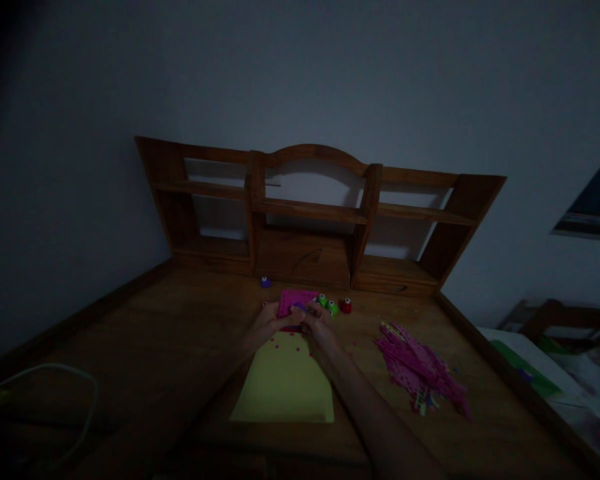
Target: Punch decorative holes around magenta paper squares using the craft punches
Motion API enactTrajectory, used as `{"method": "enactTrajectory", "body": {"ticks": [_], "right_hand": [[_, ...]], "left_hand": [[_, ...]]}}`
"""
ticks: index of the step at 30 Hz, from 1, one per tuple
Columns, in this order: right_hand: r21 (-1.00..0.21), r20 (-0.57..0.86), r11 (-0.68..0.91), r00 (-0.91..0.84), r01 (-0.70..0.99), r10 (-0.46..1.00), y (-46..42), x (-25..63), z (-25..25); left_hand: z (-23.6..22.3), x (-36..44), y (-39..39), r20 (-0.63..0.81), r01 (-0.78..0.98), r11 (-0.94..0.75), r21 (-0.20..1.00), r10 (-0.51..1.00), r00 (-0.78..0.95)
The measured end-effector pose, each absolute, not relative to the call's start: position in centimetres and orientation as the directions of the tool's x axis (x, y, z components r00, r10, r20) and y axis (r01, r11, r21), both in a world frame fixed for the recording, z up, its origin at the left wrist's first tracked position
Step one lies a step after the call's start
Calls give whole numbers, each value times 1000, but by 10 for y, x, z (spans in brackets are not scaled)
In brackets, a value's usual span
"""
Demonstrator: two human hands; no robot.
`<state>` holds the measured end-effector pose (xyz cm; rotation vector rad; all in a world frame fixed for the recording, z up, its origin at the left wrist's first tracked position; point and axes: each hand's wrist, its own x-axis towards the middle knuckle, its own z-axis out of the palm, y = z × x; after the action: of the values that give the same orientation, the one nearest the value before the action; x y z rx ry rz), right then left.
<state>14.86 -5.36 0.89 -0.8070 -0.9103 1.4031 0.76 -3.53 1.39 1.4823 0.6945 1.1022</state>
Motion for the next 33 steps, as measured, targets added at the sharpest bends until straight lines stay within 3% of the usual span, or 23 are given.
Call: {"method": "enactTrajectory", "body": {"ticks": [17,24,33], "right_hand": [[-923,55,26,-64,-384,996,-57,151,14],[-895,20,-6,-53,-447,998,-57,148,13],[-854,113,61,-68,-517,991,-46,150,5]], "left_hand": [[12,5,-33,287,-82,-276,958,888,359],[17,5,-34,267,-60,-264,963,889,373],[1,14,-26,305,-136,-274,952,887,346]]}}
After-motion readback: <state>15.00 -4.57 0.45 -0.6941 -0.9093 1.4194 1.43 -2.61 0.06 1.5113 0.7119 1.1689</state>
